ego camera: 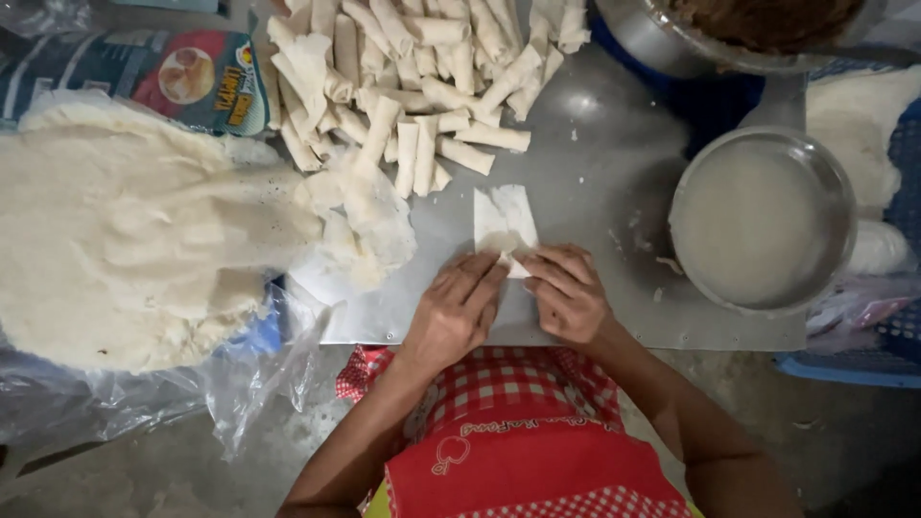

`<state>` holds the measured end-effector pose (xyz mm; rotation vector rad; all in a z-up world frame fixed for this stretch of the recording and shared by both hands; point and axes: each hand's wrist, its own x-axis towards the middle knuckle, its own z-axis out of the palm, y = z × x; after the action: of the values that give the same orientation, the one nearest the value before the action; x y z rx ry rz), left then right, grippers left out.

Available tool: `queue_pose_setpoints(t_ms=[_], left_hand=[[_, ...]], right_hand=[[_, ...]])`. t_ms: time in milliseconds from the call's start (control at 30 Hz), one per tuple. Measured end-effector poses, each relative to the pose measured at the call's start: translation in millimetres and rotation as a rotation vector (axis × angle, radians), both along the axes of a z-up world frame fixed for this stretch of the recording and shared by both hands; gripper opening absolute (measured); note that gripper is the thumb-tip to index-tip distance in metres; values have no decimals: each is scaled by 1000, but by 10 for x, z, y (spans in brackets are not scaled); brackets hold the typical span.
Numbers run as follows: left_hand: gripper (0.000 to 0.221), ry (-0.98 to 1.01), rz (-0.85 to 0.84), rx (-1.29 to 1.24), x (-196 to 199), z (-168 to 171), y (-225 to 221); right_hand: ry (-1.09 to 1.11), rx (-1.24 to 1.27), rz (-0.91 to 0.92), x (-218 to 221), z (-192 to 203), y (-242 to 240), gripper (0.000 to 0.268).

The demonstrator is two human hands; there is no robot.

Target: Manually assembling spring rolls by peeling wrappers, adding meat filling, and rolling them tightly.

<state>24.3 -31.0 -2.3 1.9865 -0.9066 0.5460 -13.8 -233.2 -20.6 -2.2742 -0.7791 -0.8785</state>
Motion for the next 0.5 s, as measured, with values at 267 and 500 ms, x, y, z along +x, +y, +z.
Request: queue_pose_setpoints(t_ms=[267,500], left_hand=[[18,228,-69,179,254,-184,-61],[11,26,24,215,316,-383,-117]], right_hand=[[483,85,-45,108,238,-28,18],[598,176,-70,368,191,-118,12]])
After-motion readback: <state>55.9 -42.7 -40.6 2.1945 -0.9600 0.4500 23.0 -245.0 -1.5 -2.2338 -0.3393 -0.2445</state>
